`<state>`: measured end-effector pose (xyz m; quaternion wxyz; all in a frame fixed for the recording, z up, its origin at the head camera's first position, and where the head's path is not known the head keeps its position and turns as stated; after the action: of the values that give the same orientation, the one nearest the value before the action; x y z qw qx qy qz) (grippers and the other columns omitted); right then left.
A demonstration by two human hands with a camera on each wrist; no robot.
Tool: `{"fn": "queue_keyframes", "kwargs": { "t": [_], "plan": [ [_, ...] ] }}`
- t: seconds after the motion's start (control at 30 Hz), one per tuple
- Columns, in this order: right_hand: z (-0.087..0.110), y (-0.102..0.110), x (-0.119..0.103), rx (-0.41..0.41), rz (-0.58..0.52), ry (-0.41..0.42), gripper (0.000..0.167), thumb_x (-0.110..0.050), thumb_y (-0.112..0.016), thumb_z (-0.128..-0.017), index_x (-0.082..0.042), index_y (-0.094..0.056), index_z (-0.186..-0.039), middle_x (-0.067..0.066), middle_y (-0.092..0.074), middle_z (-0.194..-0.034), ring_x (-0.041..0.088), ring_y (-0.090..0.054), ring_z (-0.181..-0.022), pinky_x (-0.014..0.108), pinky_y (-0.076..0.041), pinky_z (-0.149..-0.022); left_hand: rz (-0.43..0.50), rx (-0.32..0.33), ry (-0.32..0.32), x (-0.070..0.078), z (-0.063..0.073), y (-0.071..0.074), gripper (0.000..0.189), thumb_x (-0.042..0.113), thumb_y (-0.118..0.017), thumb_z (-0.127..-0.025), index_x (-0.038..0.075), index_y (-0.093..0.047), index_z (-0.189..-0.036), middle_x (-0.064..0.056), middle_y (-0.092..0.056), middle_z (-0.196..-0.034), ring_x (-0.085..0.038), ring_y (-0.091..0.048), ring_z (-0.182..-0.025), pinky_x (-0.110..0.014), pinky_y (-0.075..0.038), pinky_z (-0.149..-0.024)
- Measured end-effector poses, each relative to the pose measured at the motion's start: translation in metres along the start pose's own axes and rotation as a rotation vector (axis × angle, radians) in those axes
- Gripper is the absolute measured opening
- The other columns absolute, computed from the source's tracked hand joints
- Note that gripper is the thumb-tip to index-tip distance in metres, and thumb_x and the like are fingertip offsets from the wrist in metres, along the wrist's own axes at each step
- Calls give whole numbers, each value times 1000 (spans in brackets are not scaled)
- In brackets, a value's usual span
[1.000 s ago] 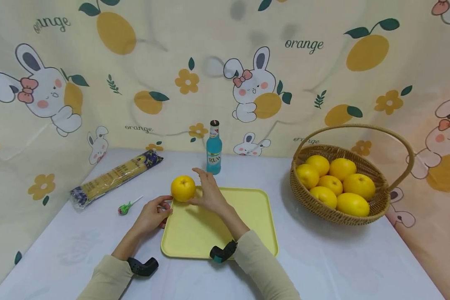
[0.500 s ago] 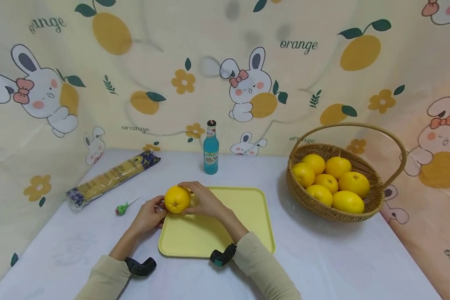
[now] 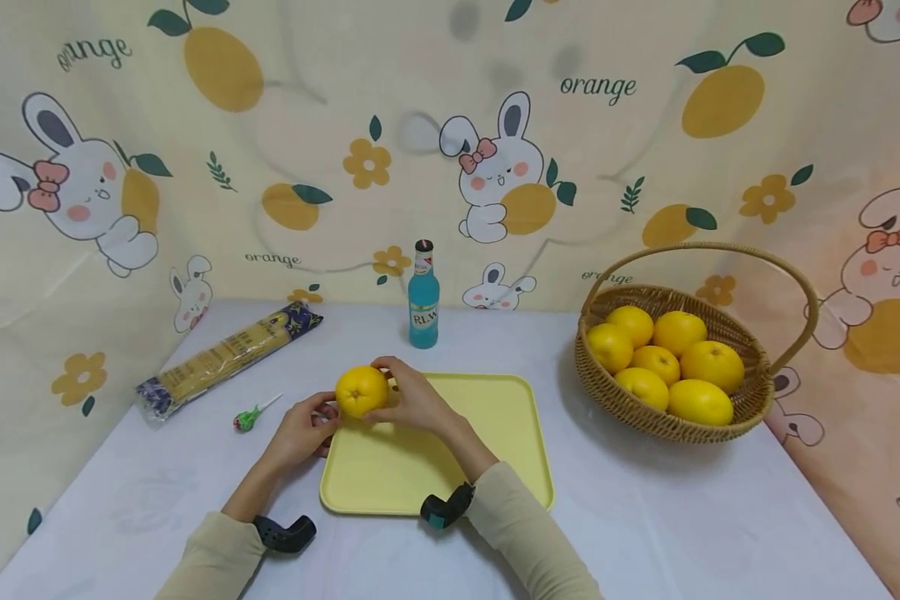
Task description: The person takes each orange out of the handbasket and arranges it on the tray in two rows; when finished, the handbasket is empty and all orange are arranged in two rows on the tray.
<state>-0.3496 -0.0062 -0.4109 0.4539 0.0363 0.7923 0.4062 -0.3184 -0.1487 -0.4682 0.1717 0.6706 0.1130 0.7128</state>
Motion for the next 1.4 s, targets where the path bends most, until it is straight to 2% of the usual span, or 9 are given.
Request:
{"fn": "queue_keyframes", "kwargs": {
  "t": [0.2, 0.3, 0.43, 0.57, 0.7, 0.87, 0.97, 1.1, 1.4],
  "plan": [
    [-5, 4, 9, 43, 19, -87, 73, -39, -76, -75, -16, -40, -135, 6, -51, -129, 21, -57, -107, 34, -49, -92, -8, 4, -7, 0, 0, 0, 43, 1, -61, -85, 1, -51, -127, -10, -56, -90, -15, -54, -50, -29, -53, -45],
    [-7, 7, 11, 59, 57, -120, 67, -44, -70, -79, -25, -40, -136, 8, -57, -124, 21, -61, -102, 36, -50, -90, -10, 10, -16, 1, -1, 0, 42, 1, -61, -85, 1, -52, -126, -9, -56, -89, -14, -54, -50, -29, -53, -44],
    [-8, 8, 13, 60, 92, -152, 60, -49, -62, -84, -29, -40, -137, 10, -62, -117, 20, -62, -98, 36, -50, -87, -9, 13, -12, 0, -2, 0, 42, 1, -61, -85, 1, -53, -126, -9, -55, -89, -14, -54, -51, -29, -53, -44],
    [-9, 9, 12, 56, 79, -132, 61, -45, -61, -87, -20, -40, -139, 8, -54, -128, 20, -55, -110, 34, -48, -93, -15, 12, -9, -1, -3, 0, 42, 1, -61, -86, 2, -52, -126, -9, -55, -89, -14, -54, -52, -29, -53, -45],
    [-11, 7, 6, 12, 49, -67, 69, -27, -69, -83, -7, -36, -140, 9, -40, -142, 23, -43, -126, 36, -43, -101, -12, 12, -16, 0, -3, 0, 42, 1, -61, -85, 2, -53, -126, -9, -55, -88, -14, -54, -52, -29, -53, -45],
    [-11, 7, 2, -20, 25, -43, 77, -14, -75, -77, -4, -33, -141, 11, -43, -138, 23, -46, -122, 36, -46, -98, -2, 20, -44, 2, -2, 1, 41, 0, -61, -84, 0, -54, -124, -9, -55, -86, -14, -54, -50, -29, -52, -42],
    [-11, 10, 2, 35, 64, -56, 79, -21, -79, -74, -13, -36, -140, 11, -47, -124, 22, -48, -108, 32, -49, -90, 0, 29, -56, 2, -2, 2, 41, 0, -61, -84, 0, -54, -124, -9, -56, -85, -13, -53, -48, -29, -52, -41],
    [-13, 10, 7, 127, 156, -120, 78, -36, -81, -69, -23, -41, -135, 10, -42, -107, 23, -45, -94, 33, -46, -81, -5, 33, -58, 3, -2, 3, 41, 0, -61, -84, 0, -54, -124, -8, -56, -86, -13, -53, -48, -30, -52, -41],
    [-21, 4, 12, 230, 204, -262, 81, -49, -80, -65, -14, -38, -125, 13, -44, -113, 27, -49, -97, 40, -48, -90, -4, 25, -51, 3, -1, 1, 40, 0, -61, -84, 0, -54, -124, -8, -56, -86, -13, -53, -49, -29, -52, -42]
  ]
}}
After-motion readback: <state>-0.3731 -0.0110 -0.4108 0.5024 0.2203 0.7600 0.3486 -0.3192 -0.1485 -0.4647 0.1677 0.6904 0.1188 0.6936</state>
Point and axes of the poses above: each hand's wrist, its own z-axis away from the middle knuckle, its own y-axis out of the back of the hand, x = y × z, the point moved 10 cm from there along -z, towards the middle knuckle
